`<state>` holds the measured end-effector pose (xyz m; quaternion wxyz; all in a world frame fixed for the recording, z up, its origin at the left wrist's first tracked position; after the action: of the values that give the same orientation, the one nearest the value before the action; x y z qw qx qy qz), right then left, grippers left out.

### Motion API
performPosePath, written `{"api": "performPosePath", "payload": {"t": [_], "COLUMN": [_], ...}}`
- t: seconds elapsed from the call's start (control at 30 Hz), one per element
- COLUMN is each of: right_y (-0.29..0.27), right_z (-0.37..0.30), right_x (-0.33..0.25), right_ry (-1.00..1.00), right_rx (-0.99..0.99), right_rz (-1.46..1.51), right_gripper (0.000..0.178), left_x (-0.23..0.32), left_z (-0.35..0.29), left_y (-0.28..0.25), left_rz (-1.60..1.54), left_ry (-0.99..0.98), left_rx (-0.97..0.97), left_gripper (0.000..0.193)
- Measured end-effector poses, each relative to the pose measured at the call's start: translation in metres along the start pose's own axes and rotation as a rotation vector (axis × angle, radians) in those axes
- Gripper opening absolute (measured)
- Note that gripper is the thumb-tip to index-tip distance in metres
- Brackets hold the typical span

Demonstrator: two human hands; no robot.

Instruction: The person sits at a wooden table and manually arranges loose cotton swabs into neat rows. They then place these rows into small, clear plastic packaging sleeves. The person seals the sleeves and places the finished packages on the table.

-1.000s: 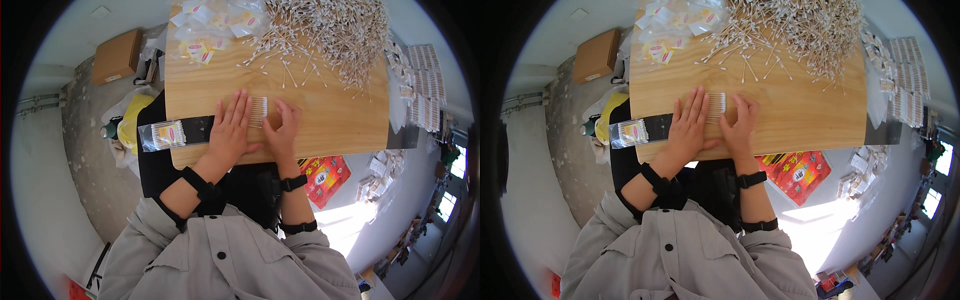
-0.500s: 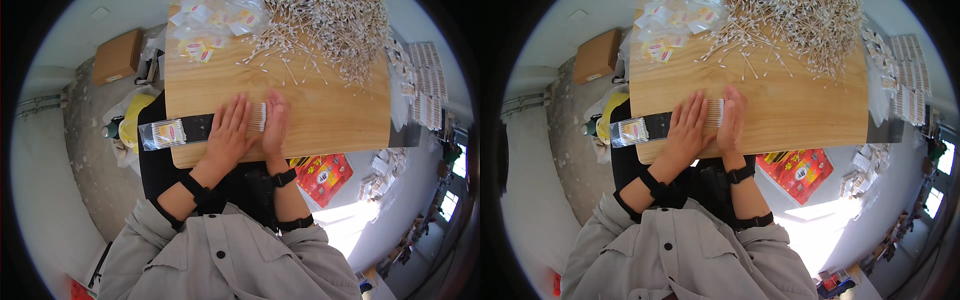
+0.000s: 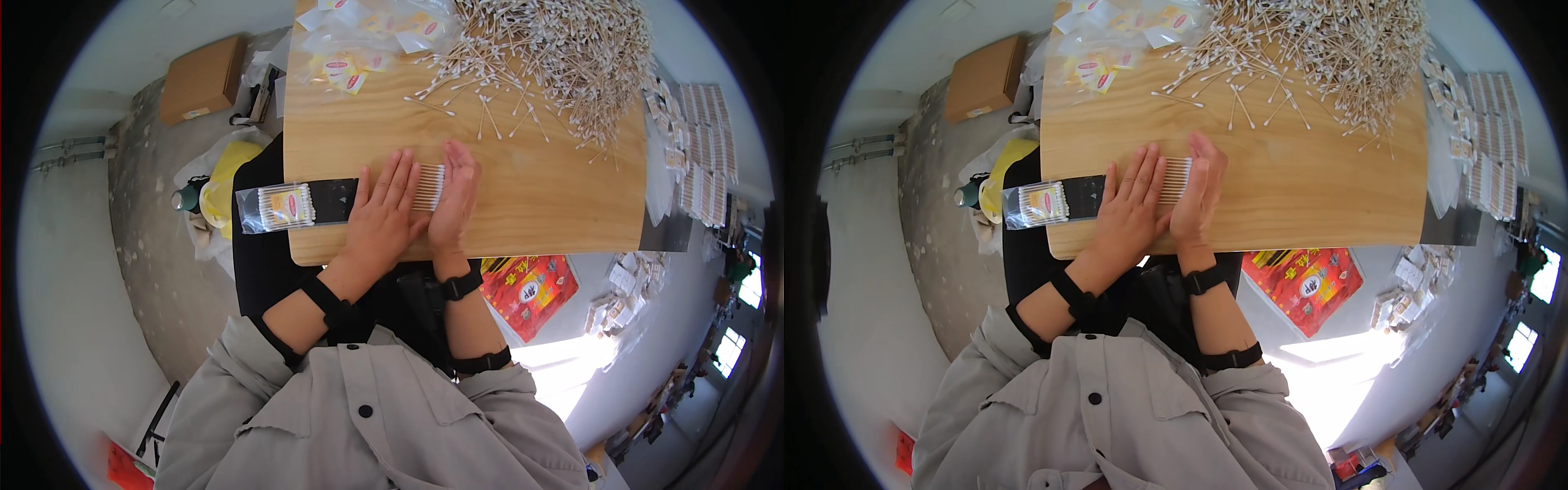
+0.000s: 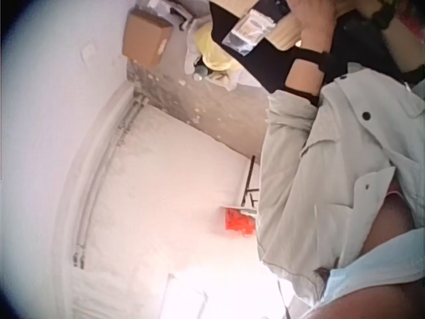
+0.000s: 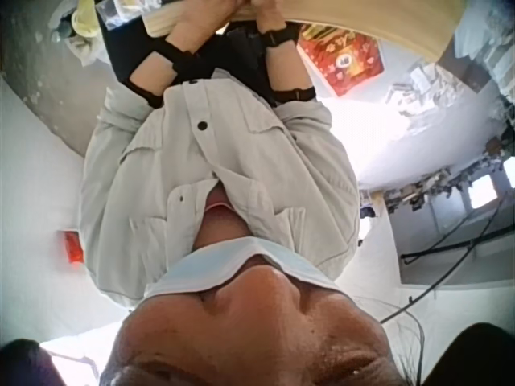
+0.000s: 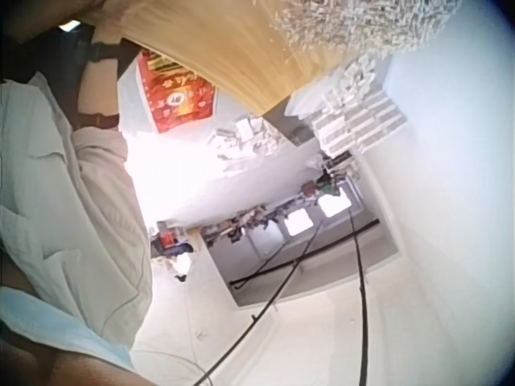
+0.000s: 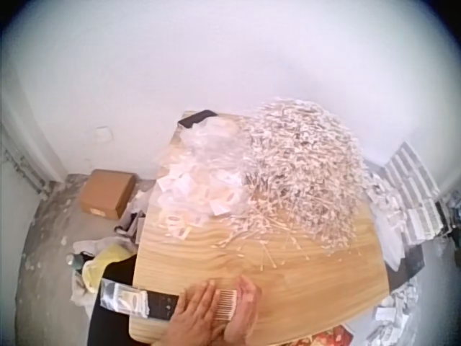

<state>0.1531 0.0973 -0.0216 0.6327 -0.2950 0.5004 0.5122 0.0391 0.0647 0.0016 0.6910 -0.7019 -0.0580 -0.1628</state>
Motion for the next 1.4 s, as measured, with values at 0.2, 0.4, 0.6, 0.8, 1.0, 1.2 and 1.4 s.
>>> {"api": "performPosePath", "payload": {"t": [0.2, 0.4, 0.6, 0.8, 1.0, 1.2, 1.4], "right_y": [0.034, 0.048, 0.037, 0.037, 0.022, 0.059, 0.074], "right_z": [-0.024, -0.025, 0.015, 0.029, 0.021, -0.015, -0.019], "right_x": [-0.005, -0.01, -0.025, -0.016, -0.029, -0.032, -0.028], "right_ry": [-0.103, -0.037, -0.055, 0.004, -0.13, -0.269, -0.4], "right_rx": [-0.152, -0.158, -0.492, -0.664, -0.332, -0.408, -0.403], "right_rz": [-0.174, -0.092, -0.597, -0.725, -0.705, -0.731, -0.96], "right_gripper": [0.04, 0.032, 0.026, 0.025, 0.029, 0.035, 0.047], "left_x": [-0.028, -0.05, -0.052, -0.05, -0.057, -0.064, -0.066], "left_z": [-0.018, -0.033, -0.036, -0.035, -0.037, -0.037, -0.037], "left_y": [-0.012, -0.024, -0.022, -0.021, -0.025, -0.027, -0.026], "left_rz": [0.073, 0.061, 0.051, 0.048, 0.093, 0.091, 0.111], "left_ry": [-0.048, -0.06, -0.091, -0.084, -0.14, -0.145, -0.161], "left_rx": [-0.035, -0.027, -0.017, -0.037, -0.055, -0.037, -0.044], "left_gripper": [0.094, 0.107, 0.111, 0.112, 0.113, 0.113, 0.11]}}
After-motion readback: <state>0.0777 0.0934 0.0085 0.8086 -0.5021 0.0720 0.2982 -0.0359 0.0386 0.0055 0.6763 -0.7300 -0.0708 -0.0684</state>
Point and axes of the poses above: each hand's wrist, its own z-axis towards the middle knuckle, its own y-axis out of the palm, x = y × z, the point moved 5 cm from there along z, towards the middle knuckle, and after that the axes turned 14 degrees about -y, right-handed, at the moved point
